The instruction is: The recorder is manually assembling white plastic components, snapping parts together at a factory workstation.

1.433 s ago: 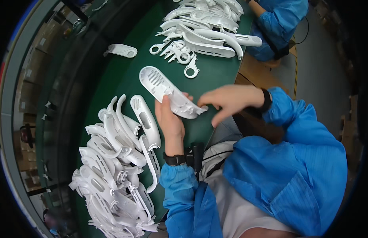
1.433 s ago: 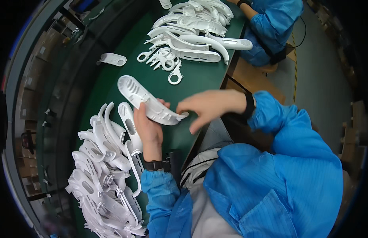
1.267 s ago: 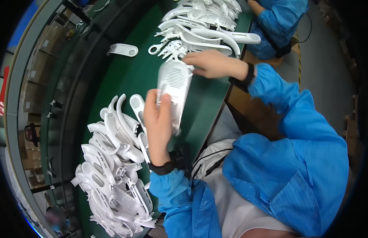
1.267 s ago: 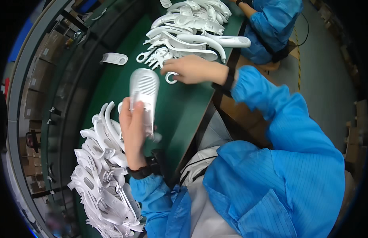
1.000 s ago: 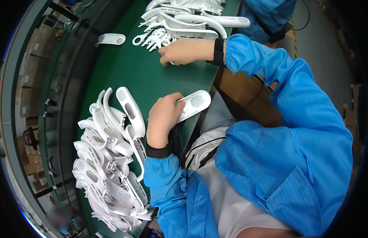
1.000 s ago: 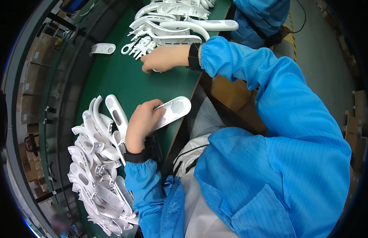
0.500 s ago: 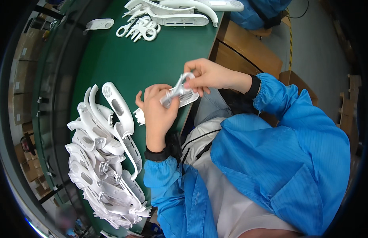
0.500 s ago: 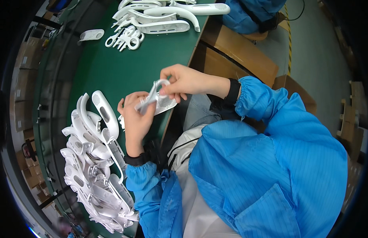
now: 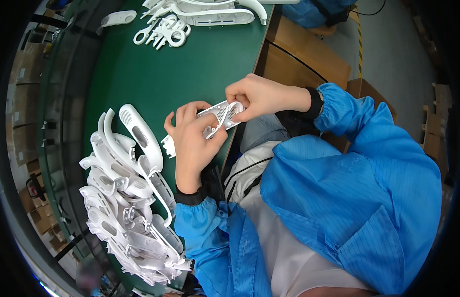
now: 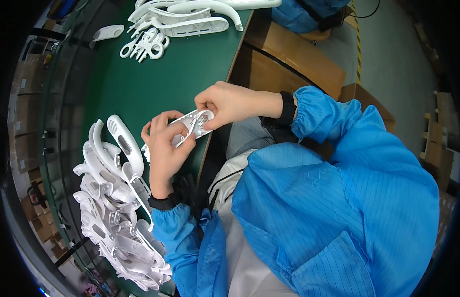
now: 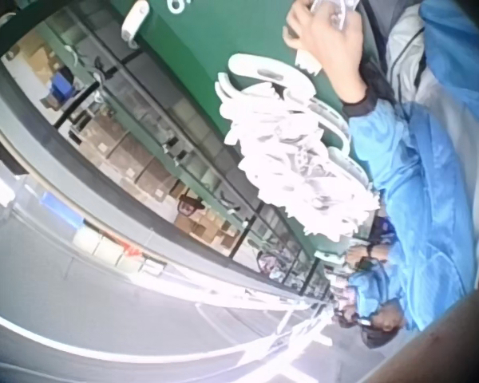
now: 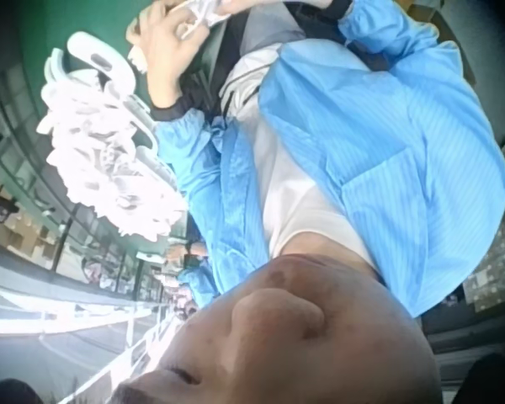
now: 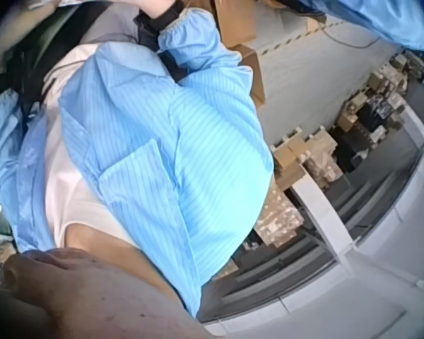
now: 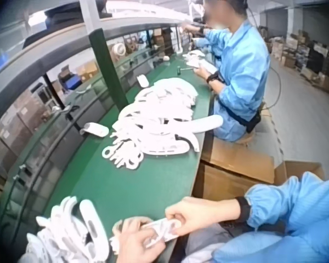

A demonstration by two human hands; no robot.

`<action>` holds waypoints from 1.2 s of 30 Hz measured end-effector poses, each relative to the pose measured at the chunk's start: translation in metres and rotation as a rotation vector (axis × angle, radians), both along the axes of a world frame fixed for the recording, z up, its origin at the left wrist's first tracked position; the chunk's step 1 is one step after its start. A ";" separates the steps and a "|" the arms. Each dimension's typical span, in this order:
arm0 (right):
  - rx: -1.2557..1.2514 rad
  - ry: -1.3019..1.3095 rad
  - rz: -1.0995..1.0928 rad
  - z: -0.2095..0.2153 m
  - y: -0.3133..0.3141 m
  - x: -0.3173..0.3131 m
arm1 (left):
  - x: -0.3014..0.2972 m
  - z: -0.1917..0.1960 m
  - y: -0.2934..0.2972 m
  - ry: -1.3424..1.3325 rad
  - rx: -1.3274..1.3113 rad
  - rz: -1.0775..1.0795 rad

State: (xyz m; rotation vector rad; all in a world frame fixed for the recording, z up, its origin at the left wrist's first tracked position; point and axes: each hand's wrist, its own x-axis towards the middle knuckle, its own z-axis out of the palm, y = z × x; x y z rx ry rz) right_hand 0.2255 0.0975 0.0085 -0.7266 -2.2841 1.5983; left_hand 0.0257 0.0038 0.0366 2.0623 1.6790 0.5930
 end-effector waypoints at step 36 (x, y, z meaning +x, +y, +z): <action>0.036 -0.001 -0.207 -0.013 0.120 -0.088 | 0.011 -0.007 0.017 -0.338 0.457 0.112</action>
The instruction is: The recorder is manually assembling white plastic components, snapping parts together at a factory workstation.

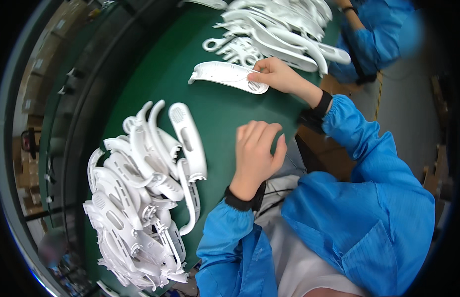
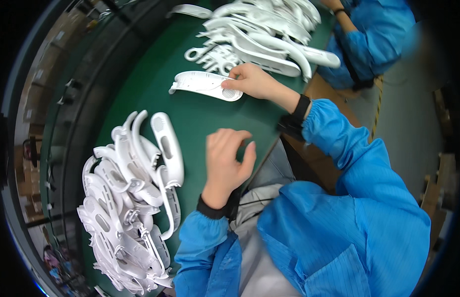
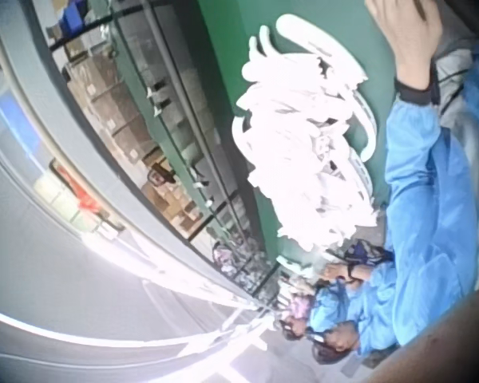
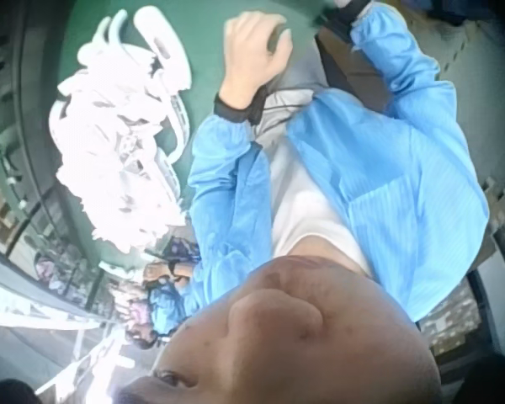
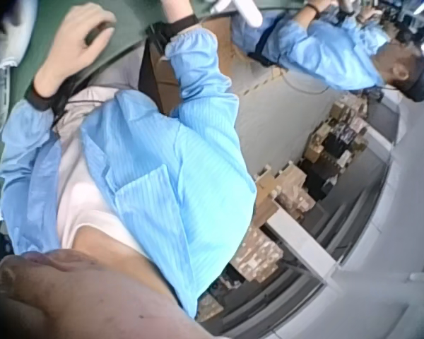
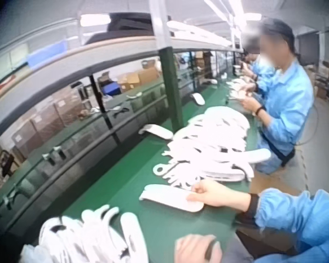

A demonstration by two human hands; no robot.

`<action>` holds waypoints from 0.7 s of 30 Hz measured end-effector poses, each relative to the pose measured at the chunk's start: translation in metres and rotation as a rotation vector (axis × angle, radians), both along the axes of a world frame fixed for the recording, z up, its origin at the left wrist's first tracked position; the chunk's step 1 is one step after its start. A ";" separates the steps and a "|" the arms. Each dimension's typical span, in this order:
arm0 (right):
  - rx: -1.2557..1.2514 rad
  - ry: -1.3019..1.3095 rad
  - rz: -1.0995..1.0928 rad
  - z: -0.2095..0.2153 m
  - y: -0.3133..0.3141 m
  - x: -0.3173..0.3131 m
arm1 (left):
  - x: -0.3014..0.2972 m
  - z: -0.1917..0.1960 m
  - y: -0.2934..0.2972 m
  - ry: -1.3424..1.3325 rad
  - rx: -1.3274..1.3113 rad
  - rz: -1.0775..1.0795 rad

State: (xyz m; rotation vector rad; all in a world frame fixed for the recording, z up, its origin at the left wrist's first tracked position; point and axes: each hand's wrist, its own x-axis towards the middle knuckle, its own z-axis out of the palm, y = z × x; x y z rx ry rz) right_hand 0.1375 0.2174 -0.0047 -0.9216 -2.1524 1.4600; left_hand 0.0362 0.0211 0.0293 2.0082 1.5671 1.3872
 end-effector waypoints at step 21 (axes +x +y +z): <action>0.683 -0.415 0.073 0.041 0.078 -0.114 | -0.018 -0.052 0.019 -0.310 -0.248 0.007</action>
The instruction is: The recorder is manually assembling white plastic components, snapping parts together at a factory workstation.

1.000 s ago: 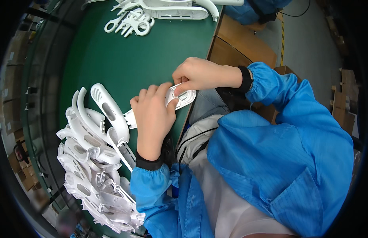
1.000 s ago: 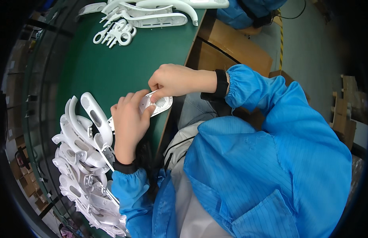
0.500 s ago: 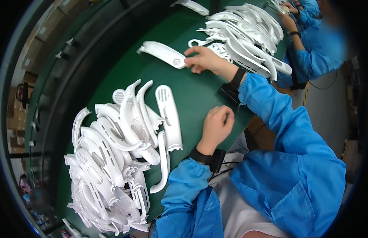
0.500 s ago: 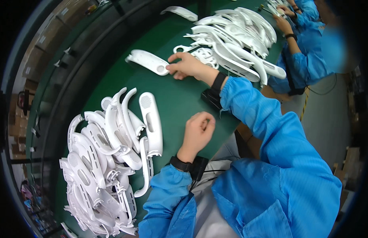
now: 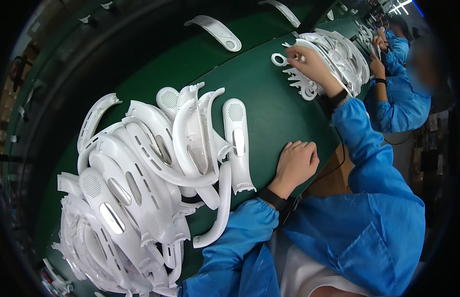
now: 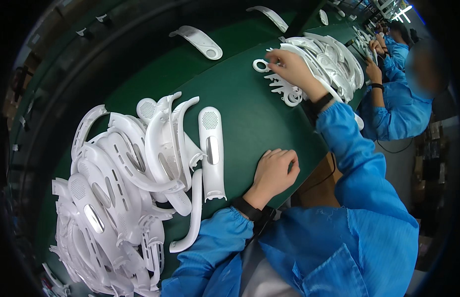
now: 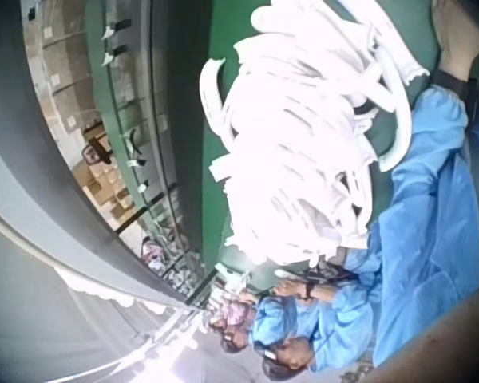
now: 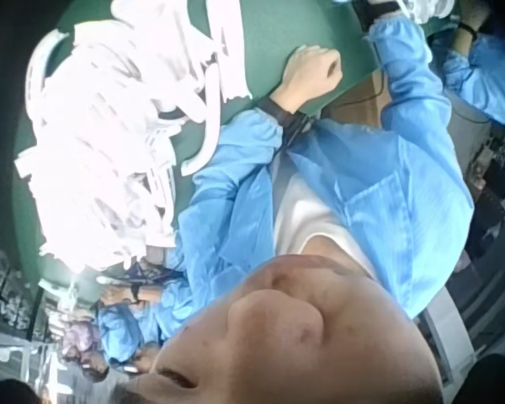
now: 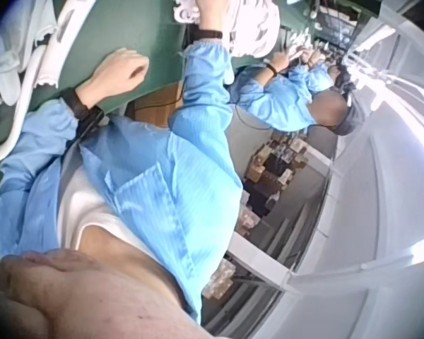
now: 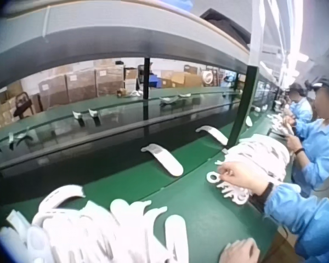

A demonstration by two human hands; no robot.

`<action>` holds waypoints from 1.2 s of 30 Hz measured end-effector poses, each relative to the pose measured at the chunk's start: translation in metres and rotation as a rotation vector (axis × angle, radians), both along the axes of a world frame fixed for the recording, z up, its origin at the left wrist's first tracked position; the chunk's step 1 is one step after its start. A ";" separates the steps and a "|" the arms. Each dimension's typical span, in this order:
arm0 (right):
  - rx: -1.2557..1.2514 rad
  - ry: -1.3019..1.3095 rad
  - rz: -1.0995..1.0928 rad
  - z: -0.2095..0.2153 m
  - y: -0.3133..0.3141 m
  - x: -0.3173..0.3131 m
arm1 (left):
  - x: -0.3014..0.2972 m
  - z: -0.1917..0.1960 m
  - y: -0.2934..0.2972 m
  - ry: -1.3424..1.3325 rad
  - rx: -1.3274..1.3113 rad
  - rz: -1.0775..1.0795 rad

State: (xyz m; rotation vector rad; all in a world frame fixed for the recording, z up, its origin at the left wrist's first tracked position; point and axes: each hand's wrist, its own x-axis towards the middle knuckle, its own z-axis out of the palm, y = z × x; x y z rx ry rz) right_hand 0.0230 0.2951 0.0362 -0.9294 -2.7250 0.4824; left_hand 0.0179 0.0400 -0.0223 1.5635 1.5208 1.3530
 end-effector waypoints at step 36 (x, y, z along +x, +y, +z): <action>-0.204 -0.421 0.813 0.010 -0.139 -0.340 | 0.015 -0.017 -0.001 0.002 -0.009 -0.079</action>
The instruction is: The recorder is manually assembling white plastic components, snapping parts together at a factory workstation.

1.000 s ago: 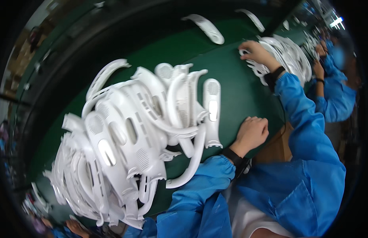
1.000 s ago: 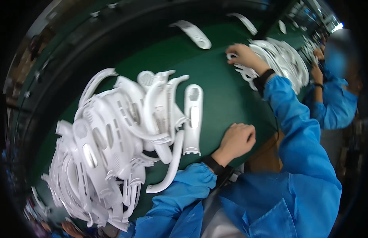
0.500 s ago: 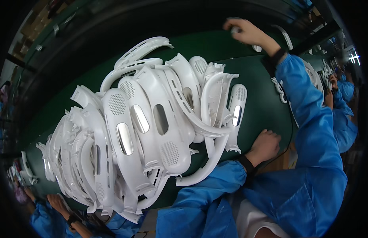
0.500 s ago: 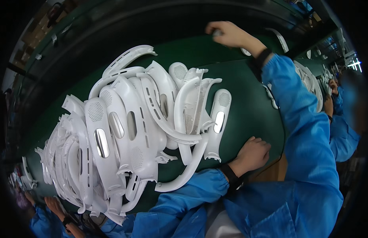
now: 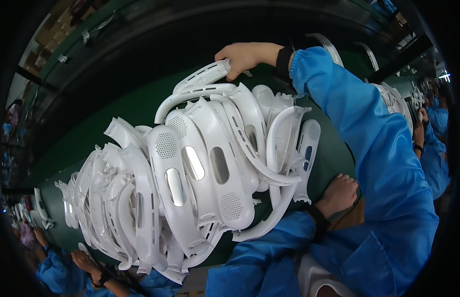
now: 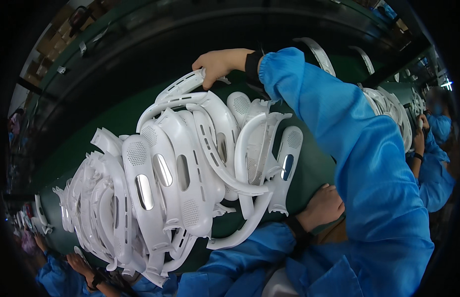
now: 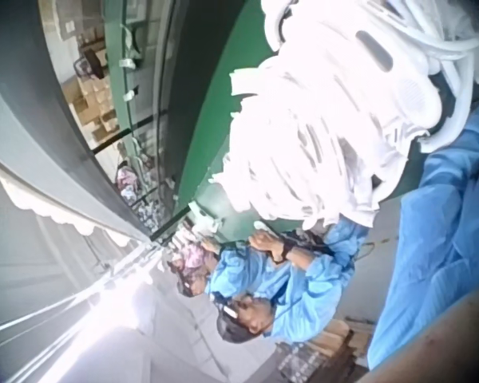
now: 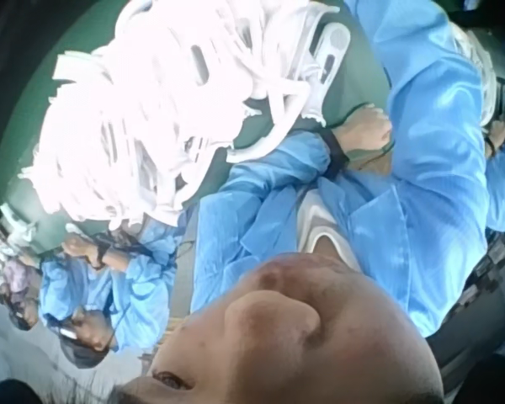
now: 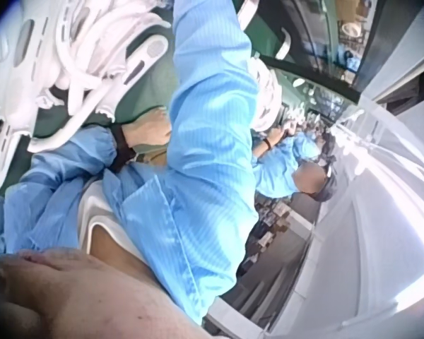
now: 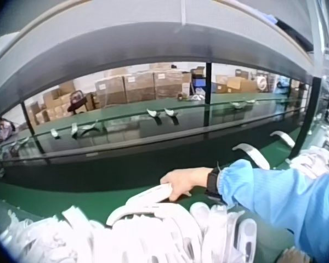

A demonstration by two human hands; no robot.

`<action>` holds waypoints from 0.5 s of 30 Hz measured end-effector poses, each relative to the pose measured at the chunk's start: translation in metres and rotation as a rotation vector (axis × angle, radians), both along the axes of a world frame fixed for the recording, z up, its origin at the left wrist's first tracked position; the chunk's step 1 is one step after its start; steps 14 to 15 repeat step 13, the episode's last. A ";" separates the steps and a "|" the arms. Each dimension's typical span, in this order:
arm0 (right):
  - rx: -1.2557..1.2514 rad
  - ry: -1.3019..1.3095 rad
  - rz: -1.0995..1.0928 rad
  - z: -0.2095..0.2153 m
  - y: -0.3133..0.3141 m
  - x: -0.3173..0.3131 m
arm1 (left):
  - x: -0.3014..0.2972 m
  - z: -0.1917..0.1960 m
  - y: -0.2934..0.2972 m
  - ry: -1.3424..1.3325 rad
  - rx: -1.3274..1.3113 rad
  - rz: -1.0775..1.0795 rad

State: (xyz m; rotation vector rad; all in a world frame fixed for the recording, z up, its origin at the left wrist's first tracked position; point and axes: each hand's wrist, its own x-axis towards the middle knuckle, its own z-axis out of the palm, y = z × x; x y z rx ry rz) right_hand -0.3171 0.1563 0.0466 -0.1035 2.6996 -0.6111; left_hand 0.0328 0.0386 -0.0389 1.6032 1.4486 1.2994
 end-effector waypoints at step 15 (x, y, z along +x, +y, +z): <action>-0.179 0.302 -0.332 0.062 0.102 0.215 | -0.014 0.021 -0.001 -0.469 -0.134 0.129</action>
